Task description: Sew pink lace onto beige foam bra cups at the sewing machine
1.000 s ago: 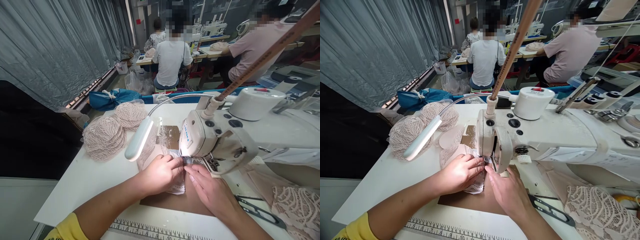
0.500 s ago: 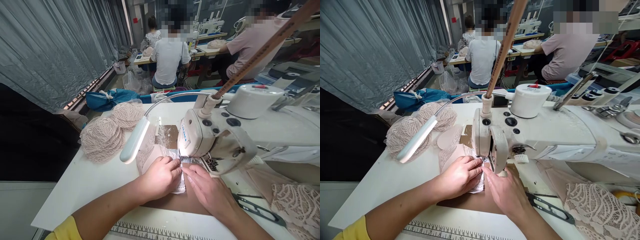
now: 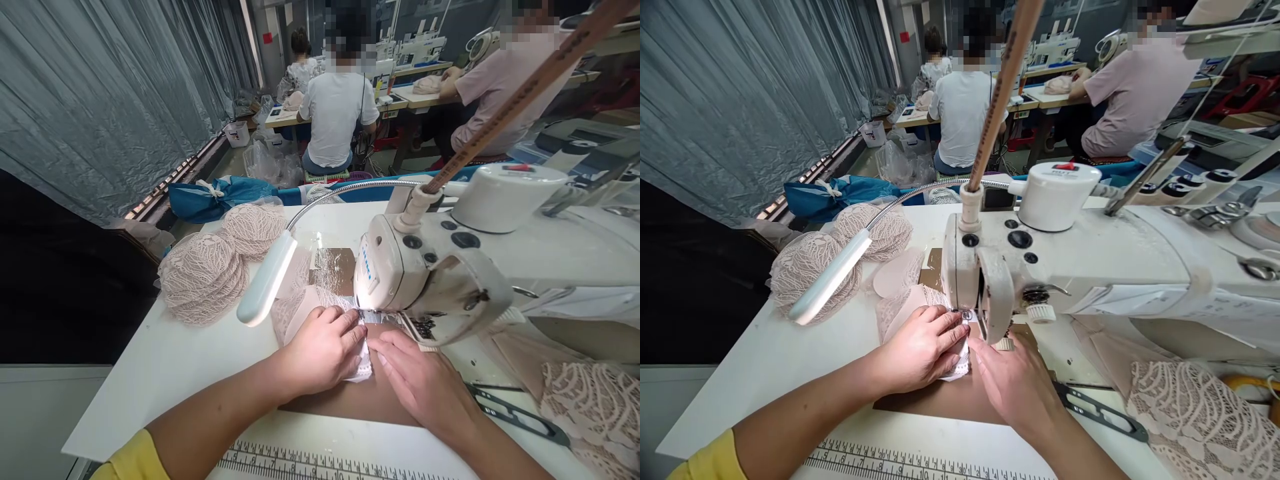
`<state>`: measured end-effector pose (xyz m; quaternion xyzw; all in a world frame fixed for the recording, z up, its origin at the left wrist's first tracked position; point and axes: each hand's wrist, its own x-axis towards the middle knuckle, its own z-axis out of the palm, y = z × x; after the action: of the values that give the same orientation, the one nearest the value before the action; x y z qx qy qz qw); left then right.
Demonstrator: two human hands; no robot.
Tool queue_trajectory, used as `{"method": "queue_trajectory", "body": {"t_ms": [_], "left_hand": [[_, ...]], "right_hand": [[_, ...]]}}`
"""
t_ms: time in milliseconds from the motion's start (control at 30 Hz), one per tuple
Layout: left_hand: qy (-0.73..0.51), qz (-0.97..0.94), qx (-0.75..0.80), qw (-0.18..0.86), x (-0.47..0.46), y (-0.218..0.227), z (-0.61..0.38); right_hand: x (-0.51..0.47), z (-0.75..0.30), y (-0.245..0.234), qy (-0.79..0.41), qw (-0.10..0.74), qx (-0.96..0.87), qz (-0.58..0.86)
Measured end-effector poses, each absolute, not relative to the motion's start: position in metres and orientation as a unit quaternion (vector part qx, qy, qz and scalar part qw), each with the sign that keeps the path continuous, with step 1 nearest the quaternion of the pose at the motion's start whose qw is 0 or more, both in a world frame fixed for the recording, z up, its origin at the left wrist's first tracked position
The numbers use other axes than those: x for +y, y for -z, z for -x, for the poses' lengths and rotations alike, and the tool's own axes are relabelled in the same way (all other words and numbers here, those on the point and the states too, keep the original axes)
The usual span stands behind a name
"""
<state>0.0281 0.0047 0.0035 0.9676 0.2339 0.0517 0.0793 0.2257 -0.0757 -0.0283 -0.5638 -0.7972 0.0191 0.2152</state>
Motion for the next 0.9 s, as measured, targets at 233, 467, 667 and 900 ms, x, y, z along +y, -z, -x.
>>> {"method": "queue_trajectory", "body": {"t_ms": [233, 467, 667, 900], "left_hand": [[-0.048, -0.968, 0.224, 0.099, 0.001, -0.01, -0.024], [-0.059, -0.969, 0.219, 0.096, 0.004, -0.007, -0.026], [-0.063, -0.969, 0.22, 0.09, 0.013, -0.006, -0.026], [-0.08, -0.973, 0.203, 0.075, 0.011, -0.004, -0.024]], "right_hand": [[-0.08, -0.223, 0.015, -0.081, 0.224, -0.838, 0.49], [-0.081, -0.223, 0.017, -0.058, 0.236, -0.845, 0.476], [-0.079, -0.223, 0.021, -0.018, 0.23, -0.849, 0.475], [-0.081, -0.225, 0.02, -0.013, 0.221, -0.851, 0.476]]}}
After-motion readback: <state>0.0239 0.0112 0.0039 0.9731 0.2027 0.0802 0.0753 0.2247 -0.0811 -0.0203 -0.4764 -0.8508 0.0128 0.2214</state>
